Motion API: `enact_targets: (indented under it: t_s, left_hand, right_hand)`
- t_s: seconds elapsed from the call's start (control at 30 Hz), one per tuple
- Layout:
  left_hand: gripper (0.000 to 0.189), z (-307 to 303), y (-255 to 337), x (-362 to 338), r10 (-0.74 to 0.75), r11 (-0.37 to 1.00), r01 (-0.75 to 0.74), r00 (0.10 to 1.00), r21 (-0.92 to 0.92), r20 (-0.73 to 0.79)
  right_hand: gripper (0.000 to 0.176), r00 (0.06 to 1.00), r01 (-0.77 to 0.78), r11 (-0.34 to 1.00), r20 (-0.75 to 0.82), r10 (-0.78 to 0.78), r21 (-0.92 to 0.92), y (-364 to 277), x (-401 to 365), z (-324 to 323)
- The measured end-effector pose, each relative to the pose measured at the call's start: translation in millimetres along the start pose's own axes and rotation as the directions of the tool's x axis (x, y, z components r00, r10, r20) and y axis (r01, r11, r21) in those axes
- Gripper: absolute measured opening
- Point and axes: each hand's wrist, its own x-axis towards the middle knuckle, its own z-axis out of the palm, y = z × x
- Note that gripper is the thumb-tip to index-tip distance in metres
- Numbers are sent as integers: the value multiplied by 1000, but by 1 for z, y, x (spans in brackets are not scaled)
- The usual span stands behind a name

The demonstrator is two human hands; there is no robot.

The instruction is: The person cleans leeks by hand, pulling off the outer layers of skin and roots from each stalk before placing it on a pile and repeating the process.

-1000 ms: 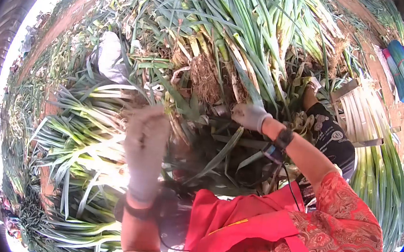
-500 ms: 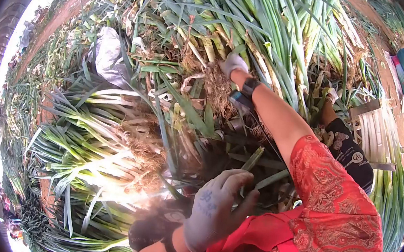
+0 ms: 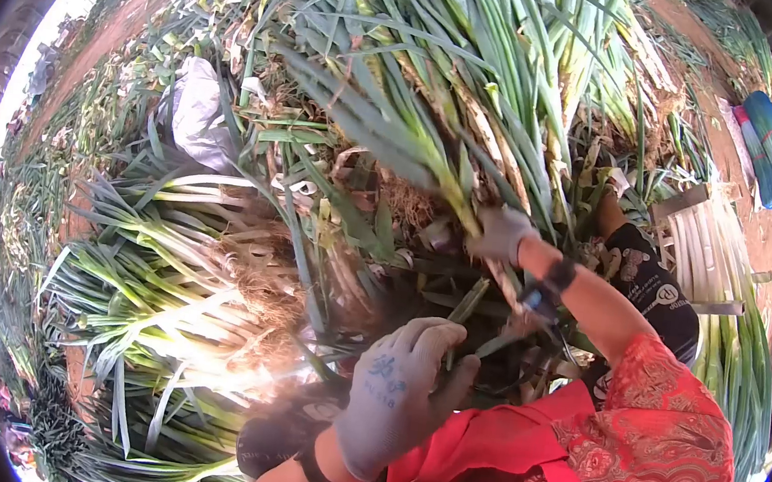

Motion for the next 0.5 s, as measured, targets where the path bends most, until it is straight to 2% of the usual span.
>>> enact_targets:
  t_s: [0.07, 0.1, 0.17, 0.23, 0.33, 0.47, 0.5]
  left_hand:
    - [23, 5, 4, -1, -19, 1000, 18, 999, 8, 29]
    - [22, 10, 3, -2, 1, 1000, -1, 999, 12, 36]
    - [25, 18, 3, -3, 57, 996, -61, 996, 66, 62]
    - [22, 28, 8, -5, 99, 991, -103, 994, 87, 44]
    - [22, 43, 12, -9, 121, 986, -133, 986, 97, 118]
    - [24, 58, 9, -15, 160, 974, -183, 972, 130, 170]
    - [24, 59, 8, -16, 146, 977, -171, 972, 129, 183]
  right_hand:
    - [45, 982, 25, 980, 189, 13, -197, 9, -33, 30]
    - [37, 989, 72, 961, 144, -35, -268, 11, -49, 39]
    - [35, 995, 29, 991, -87, -41, -132, 15, -59, 39]
    - [39, 940, 65, 997, -332, -72, -31, 18, -67, 38]
    - [41, 954, -5, 1000, -298, -2, -22, 6, -72, 45]
    - [52, 993, -117, 987, -3, 118, 109, 36, -46, 131]
    - [50, 994, -89, 983, -43, 97, 160, 36, -52, 129]
